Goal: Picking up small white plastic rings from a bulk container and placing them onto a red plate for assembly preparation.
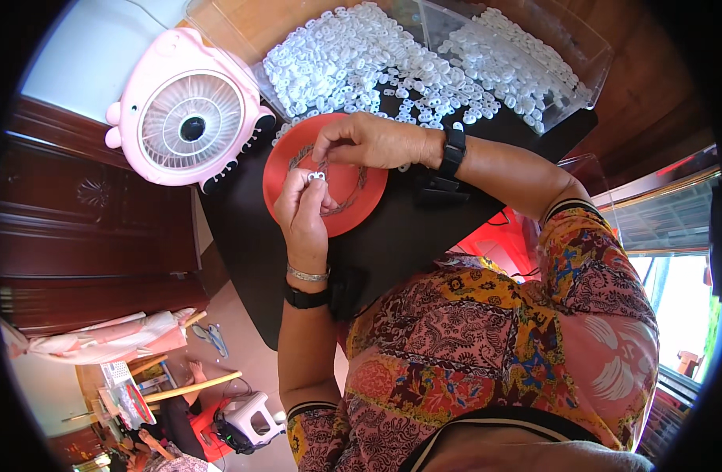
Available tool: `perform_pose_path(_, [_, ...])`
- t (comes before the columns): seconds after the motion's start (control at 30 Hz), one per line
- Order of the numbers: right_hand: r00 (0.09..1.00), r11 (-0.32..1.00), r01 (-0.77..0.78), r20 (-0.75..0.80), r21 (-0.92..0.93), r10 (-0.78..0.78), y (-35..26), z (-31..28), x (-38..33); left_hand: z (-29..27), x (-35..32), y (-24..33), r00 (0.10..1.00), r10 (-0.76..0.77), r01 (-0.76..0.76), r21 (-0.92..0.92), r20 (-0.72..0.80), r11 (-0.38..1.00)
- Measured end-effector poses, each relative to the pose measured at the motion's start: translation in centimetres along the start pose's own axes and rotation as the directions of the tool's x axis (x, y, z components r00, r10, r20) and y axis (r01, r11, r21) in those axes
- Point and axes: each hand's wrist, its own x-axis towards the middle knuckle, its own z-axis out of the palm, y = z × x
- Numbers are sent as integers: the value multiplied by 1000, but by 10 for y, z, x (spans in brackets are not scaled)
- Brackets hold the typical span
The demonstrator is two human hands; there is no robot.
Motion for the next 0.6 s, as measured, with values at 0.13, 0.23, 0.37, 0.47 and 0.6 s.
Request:
perform_pose_path(0.13, [971, 959, -233, 94, 163, 220, -10, -4, 1, -1, 0, -1, 1000, -5, 5, -3, 1, 1000])
perform_pose_path(0.23, [965, 919, -259, 118, 296, 234, -12, -7, -1, -2, 1, -4, 1000, 3, -3, -44, -3, 999])
perform_pose_path(0.37, [943, 870, -328, 81, 369, 322, -21, -10, -2, -2, 1, -4, 1000, -21, 21, -45, -3, 999])
perform_pose_path(0.47, [947, 872, -318, 78, 371, 312, -21, -7, -4, -1, 1, -5, 1000, -29, 29, -46, 4, 999])
perform_pose_path(0.6, [958, 902, -285, 75, 325, 276, -21, -1, -5, -1, 1, -5, 999, -39, 39, -27, 15, 999])
